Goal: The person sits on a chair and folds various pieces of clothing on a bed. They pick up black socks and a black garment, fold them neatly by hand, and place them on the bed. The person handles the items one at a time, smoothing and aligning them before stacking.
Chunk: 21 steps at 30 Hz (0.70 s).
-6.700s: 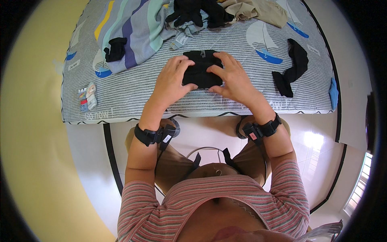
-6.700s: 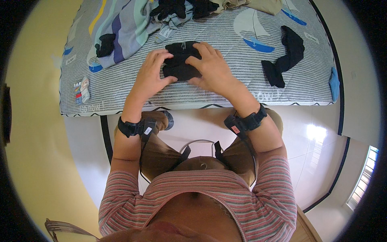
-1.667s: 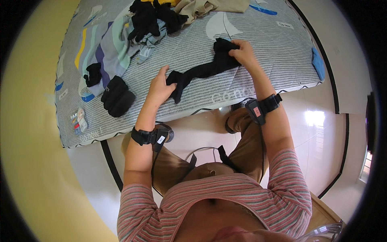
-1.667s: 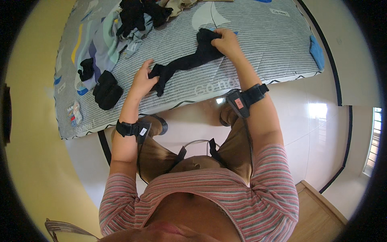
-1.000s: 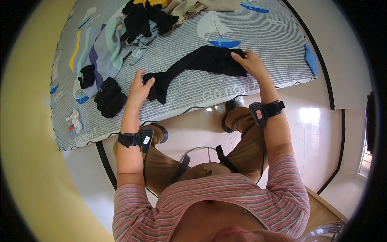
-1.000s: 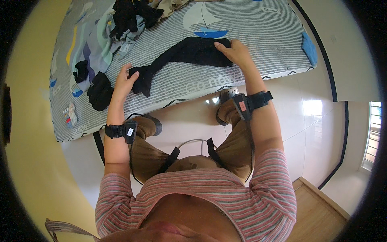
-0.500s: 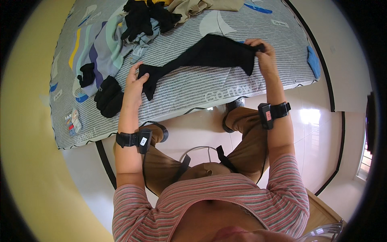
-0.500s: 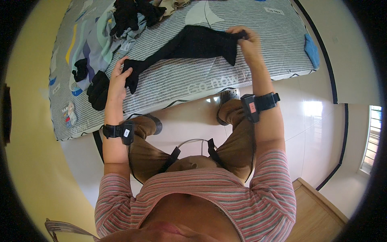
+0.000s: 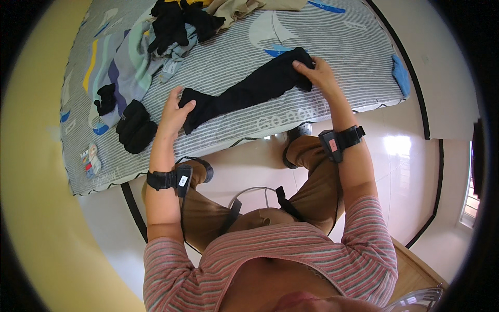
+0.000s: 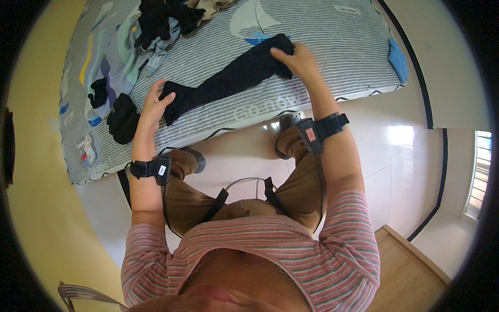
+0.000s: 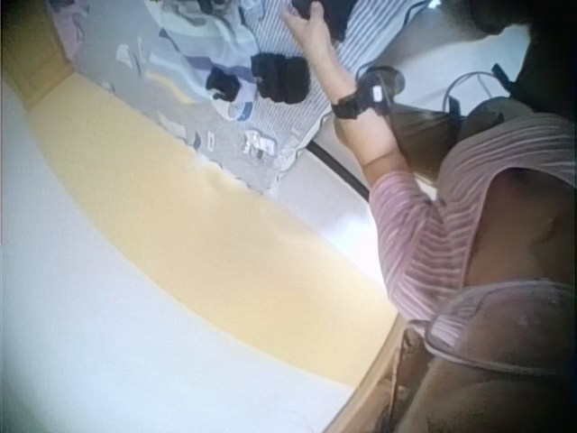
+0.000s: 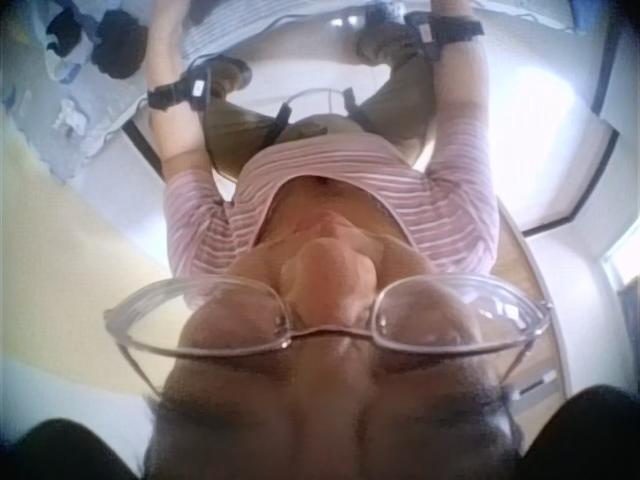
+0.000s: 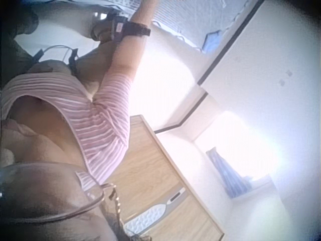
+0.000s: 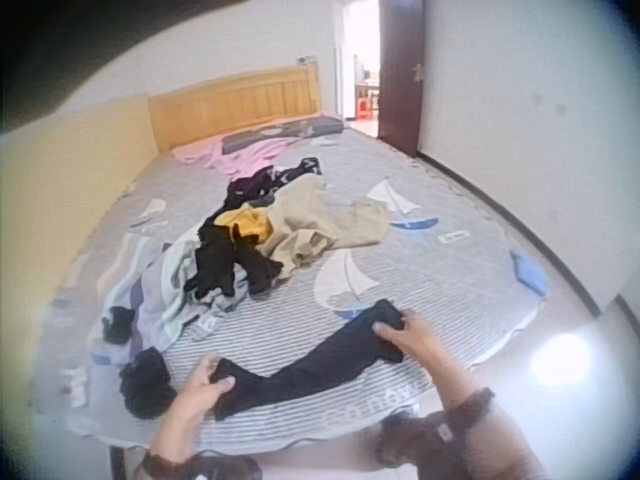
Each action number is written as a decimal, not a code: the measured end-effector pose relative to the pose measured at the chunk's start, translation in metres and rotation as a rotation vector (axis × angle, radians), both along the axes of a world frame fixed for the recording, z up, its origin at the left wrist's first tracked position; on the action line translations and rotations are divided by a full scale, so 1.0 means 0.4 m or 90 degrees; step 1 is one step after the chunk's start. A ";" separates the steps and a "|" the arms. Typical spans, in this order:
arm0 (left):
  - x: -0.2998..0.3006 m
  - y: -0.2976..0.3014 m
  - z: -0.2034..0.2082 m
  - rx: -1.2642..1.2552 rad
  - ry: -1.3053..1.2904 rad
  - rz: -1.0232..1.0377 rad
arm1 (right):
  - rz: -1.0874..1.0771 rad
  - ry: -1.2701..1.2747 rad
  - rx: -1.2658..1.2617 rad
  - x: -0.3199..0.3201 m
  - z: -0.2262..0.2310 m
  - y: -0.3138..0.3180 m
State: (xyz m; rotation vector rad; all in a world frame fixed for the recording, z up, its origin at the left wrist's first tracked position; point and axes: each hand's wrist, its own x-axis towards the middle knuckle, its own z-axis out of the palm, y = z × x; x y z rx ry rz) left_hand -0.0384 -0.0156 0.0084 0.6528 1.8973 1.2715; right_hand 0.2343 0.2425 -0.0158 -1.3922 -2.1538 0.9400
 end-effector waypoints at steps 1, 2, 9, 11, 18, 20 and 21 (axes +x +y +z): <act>-0.002 0.000 -0.013 0.018 0.028 -0.010 | 0.027 -0.027 0.017 -0.014 -0.006 -0.011; -0.003 0.001 -0.020 0.036 0.056 -0.021 | 0.014 0.014 0.073 -0.020 -0.030 -0.012; -0.015 0.001 -0.014 0.153 0.020 0.070 | 0.163 0.603 -0.127 0.066 0.099 0.024; -0.016 0.000 -0.023 0.124 0.036 0.064 | 0.111 0.411 -0.126 0.117 0.068 0.068; 0.005 0.003 -0.012 0.070 0.090 0.077 | -0.034 0.169 -0.099 0.084 0.079 0.042; -0.005 -0.004 -0.029 0.066 0.081 0.080 | 0.016 0.131 -0.079 0.060 0.075 0.016; -0.011 -0.006 -0.030 0.055 0.058 0.082 | 0.039 0.064 0.006 0.054 0.069 0.003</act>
